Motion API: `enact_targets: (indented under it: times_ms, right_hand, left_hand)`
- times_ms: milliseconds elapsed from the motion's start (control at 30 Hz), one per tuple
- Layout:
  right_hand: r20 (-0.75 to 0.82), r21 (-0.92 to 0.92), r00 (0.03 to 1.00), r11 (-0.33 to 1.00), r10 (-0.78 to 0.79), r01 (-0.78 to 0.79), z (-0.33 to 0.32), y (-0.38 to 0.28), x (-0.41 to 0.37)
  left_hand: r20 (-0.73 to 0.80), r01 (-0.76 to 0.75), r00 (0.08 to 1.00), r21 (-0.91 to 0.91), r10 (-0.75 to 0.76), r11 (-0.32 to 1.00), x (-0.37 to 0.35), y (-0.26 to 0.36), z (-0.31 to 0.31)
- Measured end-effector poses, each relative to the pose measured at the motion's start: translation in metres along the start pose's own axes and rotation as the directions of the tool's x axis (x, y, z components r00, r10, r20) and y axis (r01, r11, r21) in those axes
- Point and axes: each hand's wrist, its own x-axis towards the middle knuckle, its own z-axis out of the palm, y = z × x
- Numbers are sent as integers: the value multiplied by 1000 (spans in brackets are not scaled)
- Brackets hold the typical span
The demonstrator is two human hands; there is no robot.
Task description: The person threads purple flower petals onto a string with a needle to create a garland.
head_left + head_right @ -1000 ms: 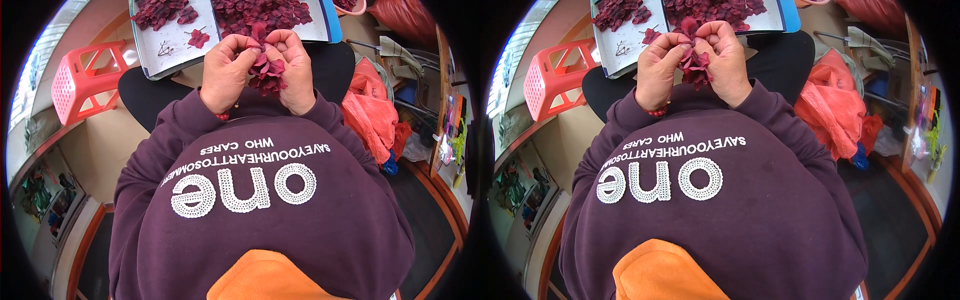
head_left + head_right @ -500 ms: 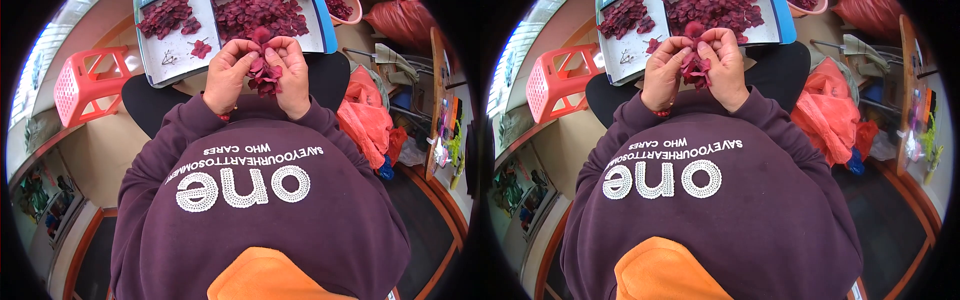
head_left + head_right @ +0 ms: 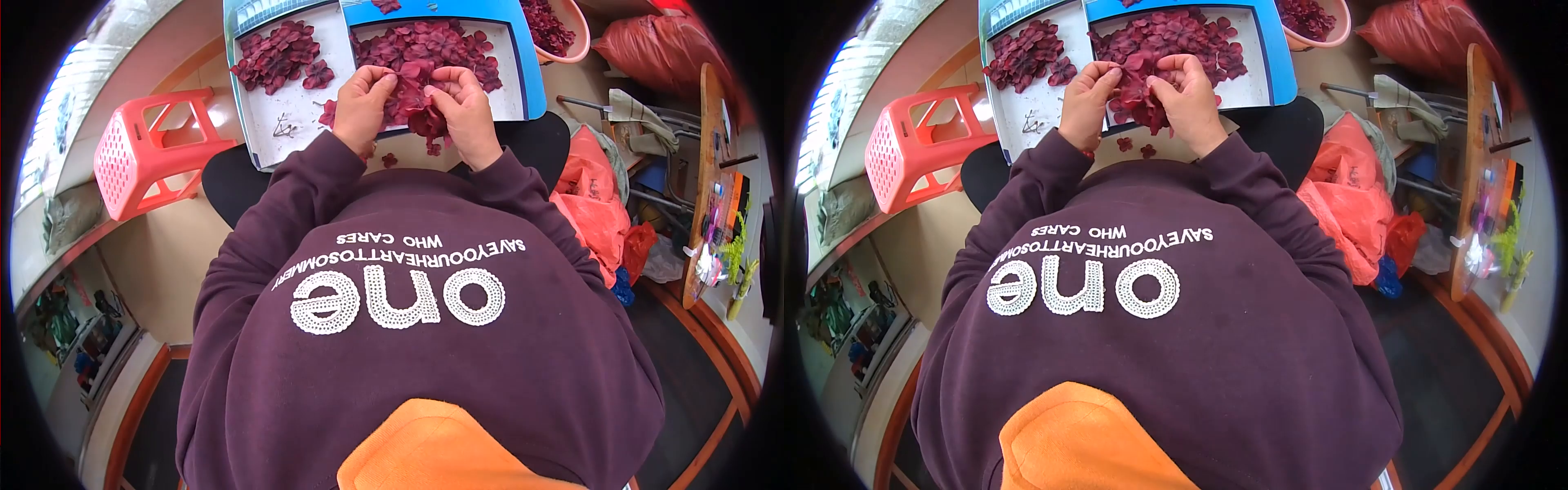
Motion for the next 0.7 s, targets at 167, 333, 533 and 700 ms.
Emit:
enact_targets:
  times_ms: [167, 333, 533, 700]
  right_hand:
    - [-16, -81, 1000, 997, -15, 14, -8, -1, 20]
    - [2, -136, 980, 971, -199, 197, -17, -6, -26]
    - [3, -223, 973, 948, -231, 226, -19, -2, -23]
    - [2, -295, 974, 931, -225, 216, -19, 2, -22]
  left_hand:
    - [26, 238, 971, -81, -237, 968, 31, 4, -8]
    - [-5, 243, 965, -361, -262, 901, -4, 14, 7]
    - [81, 162, 986, -299, -144, 940, 1, 8, 6]
    - [142, 115, 987, -260, -80, 959, 2, 3, 4]
